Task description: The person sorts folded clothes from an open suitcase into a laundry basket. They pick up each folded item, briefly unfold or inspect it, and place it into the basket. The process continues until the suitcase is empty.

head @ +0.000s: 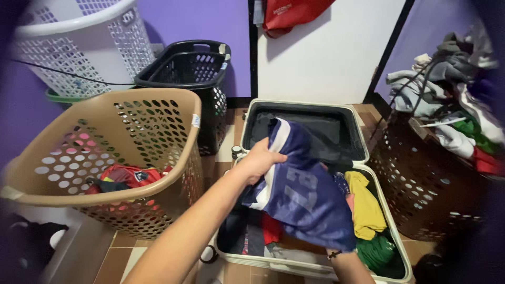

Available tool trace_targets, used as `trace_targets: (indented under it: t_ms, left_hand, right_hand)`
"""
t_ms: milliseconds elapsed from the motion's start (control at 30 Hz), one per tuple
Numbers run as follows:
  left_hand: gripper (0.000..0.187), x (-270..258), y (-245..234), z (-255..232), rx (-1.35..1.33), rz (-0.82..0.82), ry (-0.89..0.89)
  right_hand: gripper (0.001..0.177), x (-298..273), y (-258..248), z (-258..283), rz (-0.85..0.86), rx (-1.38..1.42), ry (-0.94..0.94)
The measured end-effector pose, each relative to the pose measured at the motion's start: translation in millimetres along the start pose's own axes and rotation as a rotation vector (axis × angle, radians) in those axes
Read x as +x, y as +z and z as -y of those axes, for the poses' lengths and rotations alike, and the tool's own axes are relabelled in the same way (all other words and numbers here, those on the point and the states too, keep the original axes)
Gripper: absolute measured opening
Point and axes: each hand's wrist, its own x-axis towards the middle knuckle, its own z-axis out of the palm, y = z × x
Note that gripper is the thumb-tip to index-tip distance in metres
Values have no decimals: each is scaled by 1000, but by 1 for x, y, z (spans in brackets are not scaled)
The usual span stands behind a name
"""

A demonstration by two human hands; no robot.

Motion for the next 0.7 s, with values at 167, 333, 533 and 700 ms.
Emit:
trace_targets:
  t_ms: [167, 333, 533, 700]
  left_hand:
    - [42, -11, -34, -12, -120, -32, -85]
    - [44, -6, -41, -21, -130, -45, 22]
    - [45, -9, -15, -22, 142, -51, 77]
    - [45, -18, 11, -27, -87, 85, 37]
  right_hand:
    - [58, 31, 3, -23, -10, -69, 167]
    - [52, 13, -7, -65, -172, -175, 500]
    - [70, 7, 5, -78, -152, -189, 604]
    - [82, 11, 5, -76, -290, -226, 502]
